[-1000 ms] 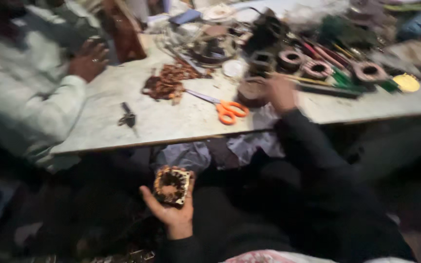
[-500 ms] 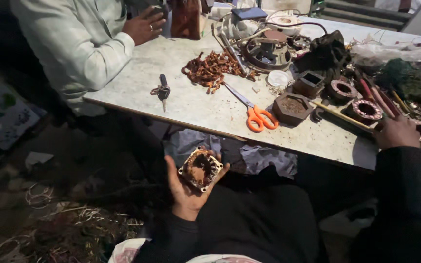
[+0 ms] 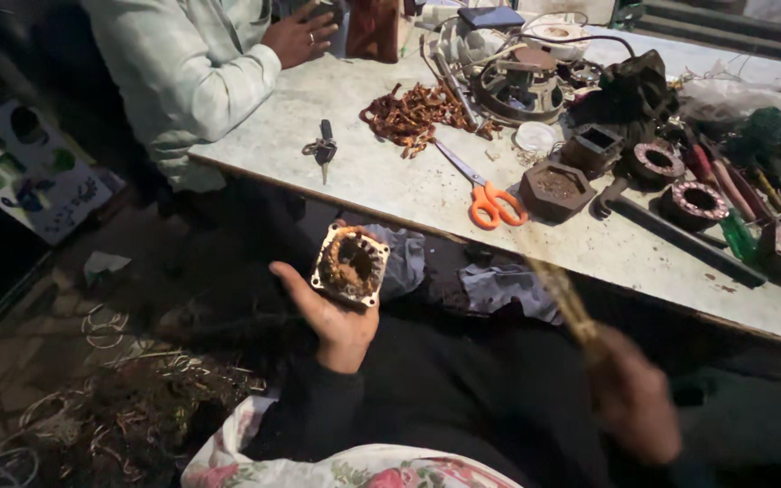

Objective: The person uses orange-handled scissors to cut and remove copper wire from a metal stator core. They also use a wooden stick and a hammer to loosen and extract the wire. The removed copper pieces are placed on the table.

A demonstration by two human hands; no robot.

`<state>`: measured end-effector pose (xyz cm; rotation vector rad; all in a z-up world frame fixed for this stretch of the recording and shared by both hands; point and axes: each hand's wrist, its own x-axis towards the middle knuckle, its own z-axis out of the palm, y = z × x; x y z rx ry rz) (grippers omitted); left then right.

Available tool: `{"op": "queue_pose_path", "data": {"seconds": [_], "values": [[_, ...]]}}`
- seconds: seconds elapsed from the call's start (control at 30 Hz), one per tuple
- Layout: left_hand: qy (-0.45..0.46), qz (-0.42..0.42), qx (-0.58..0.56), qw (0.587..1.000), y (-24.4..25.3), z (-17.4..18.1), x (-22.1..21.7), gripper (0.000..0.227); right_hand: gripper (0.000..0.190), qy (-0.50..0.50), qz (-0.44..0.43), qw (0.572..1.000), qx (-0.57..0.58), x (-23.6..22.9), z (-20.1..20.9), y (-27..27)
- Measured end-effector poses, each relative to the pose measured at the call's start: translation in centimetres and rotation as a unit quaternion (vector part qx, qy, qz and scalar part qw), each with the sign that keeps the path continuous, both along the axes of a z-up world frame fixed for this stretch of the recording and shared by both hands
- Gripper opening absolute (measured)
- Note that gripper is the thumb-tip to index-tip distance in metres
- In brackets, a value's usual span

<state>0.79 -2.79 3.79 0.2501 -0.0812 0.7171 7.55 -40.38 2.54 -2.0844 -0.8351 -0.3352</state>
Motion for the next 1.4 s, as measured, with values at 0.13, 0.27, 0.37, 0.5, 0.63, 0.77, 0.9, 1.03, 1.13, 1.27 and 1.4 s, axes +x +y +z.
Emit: {"op": "queue_pose_path", "data": {"seconds": [0.13,0.27,0.37,0.5,0.63,0.77,0.9,1.03,1.13,1.27,1.4], "values": [[-0.002,0.087,0.044,0.995,-0.2,0.6,-0.9,0.096,0.062,-0.074,0.193,0.977,-0.056,-4.7,0.0,4.7],[-0.029,0.088,0.058,0.994,-0.4,0.3,-2.2,0.094,0.062,0.013,0.194,0.977,-0.083,-6.6,0.7,7.4],[-0.041,0.098,0.079,0.991,-0.6,-0.6,-2.7,0.092,0.07,0.019,0.183,0.979,-0.086,-7.5,0.7,8.5],[-0.038,0.101,0.151,0.983,-1.6,-2.0,-2.8,0.094,0.078,0.034,0.177,0.981,-0.076,-8.2,0.7,9.3],[-0.045,0.065,0.236,0.969,-3.4,-2.8,-3.1,0.093,0.08,0.072,0.156,0.984,-0.049,-9.2,1.0,9.8],[-0.007,0.039,0.371,0.928,-3.9,-1.6,-4.2,0.093,0.074,0.066,0.106,0.992,-0.032,-9.5,2.1,9.6],[0.052,0.005,0.574,0.817,-5.0,-0.5,-5.5,0.095,0.069,0.017,0.052,0.996,-0.07,-9.1,4.1,8.0],[0.022,-0.025,0.532,0.846,-7.5,-0.7,-4.8,0.095,0.07,0.032,0.05,0.996,-0.062,-9.4,5.1,6.8],[0.024,0.042,0.534,0.844,-8.5,-1.4,-4.4,0.105,0.061,0.045,0.026,0.998,-0.037,-9.7,4.8,7.1],[-0.003,-0.07,0.493,0.867,-8.0,-1.8,-4.1,0.101,0.053,0.043,0.007,0.999,-0.02,-9.4,4.4,6.5],[0.014,-0.124,0.522,0.844,-6.8,-1.6,-2.8,0.104,0.049,0.06,-0.008,0.997,-0.039,-8.6,4.0,5.5]]}}
